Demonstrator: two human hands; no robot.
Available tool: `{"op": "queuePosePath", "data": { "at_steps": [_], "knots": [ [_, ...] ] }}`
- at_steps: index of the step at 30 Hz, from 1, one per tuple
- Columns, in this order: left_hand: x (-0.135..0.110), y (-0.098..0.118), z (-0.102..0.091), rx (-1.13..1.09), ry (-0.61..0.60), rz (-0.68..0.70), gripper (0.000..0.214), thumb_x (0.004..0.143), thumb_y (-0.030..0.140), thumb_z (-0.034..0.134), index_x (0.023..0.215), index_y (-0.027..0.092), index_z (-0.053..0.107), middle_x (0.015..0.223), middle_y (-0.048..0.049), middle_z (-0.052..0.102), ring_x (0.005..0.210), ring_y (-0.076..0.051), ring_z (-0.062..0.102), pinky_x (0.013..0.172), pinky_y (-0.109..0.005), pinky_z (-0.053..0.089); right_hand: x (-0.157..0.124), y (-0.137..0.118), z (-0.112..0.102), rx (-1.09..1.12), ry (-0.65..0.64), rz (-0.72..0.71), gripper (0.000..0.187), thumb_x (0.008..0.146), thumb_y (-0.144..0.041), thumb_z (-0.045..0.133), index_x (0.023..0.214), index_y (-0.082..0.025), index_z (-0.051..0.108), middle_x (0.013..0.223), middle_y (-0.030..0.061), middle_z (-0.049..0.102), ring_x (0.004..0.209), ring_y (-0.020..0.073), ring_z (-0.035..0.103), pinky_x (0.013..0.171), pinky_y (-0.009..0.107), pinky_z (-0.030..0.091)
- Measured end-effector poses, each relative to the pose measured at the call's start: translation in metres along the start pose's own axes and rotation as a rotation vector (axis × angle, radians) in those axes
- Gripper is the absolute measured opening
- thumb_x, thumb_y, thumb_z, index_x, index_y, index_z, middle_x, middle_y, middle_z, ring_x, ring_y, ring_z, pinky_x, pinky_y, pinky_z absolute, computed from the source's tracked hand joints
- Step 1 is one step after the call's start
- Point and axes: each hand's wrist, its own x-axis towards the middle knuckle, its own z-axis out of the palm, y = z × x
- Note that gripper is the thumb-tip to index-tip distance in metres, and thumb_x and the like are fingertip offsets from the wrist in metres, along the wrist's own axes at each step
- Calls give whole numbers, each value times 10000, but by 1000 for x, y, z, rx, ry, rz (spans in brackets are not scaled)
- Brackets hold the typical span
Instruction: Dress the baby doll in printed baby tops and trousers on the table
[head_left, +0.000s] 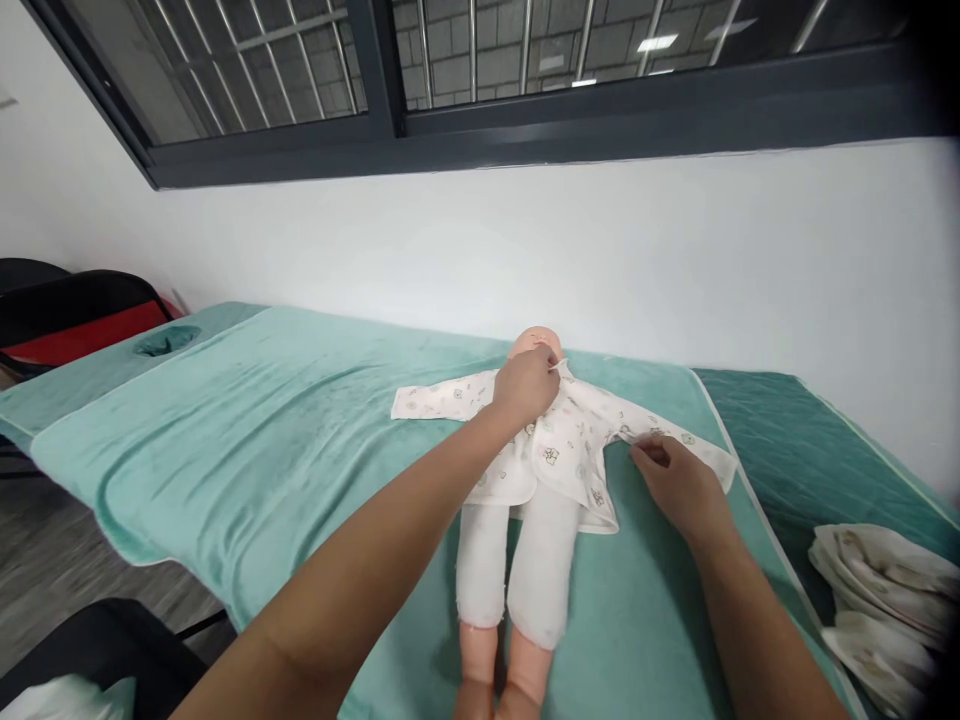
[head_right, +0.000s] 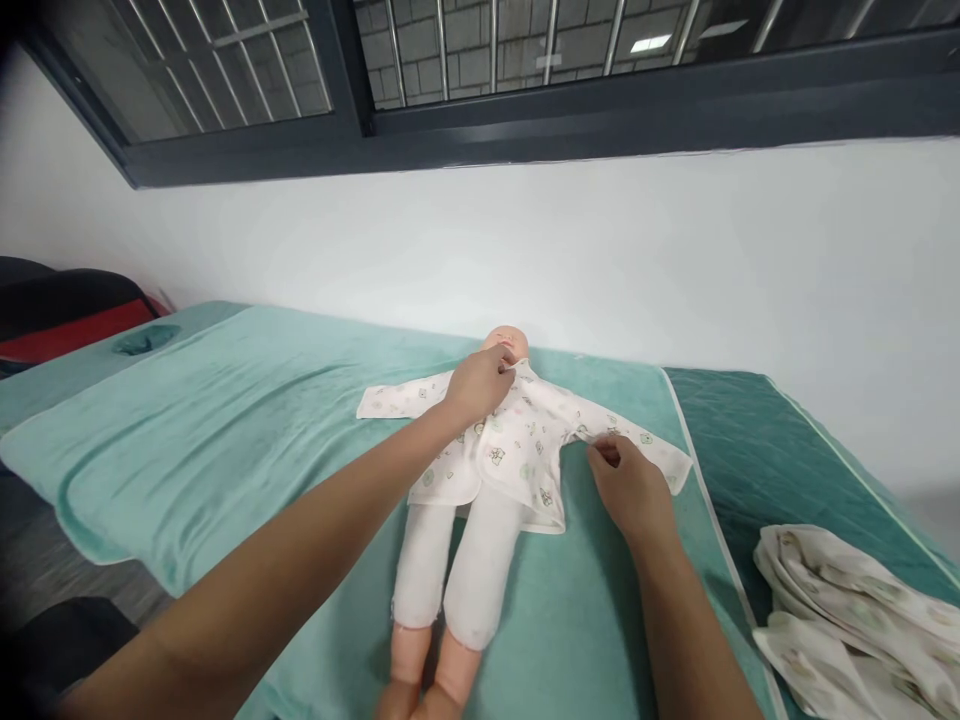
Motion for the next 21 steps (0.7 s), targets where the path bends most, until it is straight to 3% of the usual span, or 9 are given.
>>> {"op": "queuePosePath", "data": {
  "at_steps": [5,8,12,17,21],
  "knots": [
    [2,3,2,-18,-32,-9,279,880,259,459,1120,272,602,1080,-21,721,945,-215,643,697,-299,455,1,7,-3,-221,22,-2,352,864,-434,471,1076,-237,670,1160,99,695,1059,332,637,856,430,463],
    [3,3,4,-61,-21,-28,241,881,272,474,1074,290,617,1070,3,722,942,-196,642,698,-288,451,1,15,-1,-305,43,-77,451,866,-420,462,1199,-170,633,1316,157,608,1212,362,552,965,464,435],
    [2,0,5,-126,34,-22,213,860,246,491,1014,299,628,1019,23,722,910,-186,640,702,-288,456,8,33,-1,-377,78,-43,570,850,-445,477,1305,-113,567,1405,211,517,1321,400,445,1051,511,378],
    [1,-6,8,-190,179,-64,219,863,180,451,987,262,612,956,-3,715,865,-174,634,731,-279,463,21,41,-13,-249,146,134,599,823,-442,512,1285,-67,574,1377,273,509,1308,438,440,1050,543,352],
    [1,-7,8,-200,219,-124,183,879,193,438,960,246,593,942,-18,708,843,-176,631,693,-278,449,25,39,-20,30,229,183,572,820,-366,517,1309,-71,546,1316,237,576,1201,341,550,976,399,415]
  ]
}}
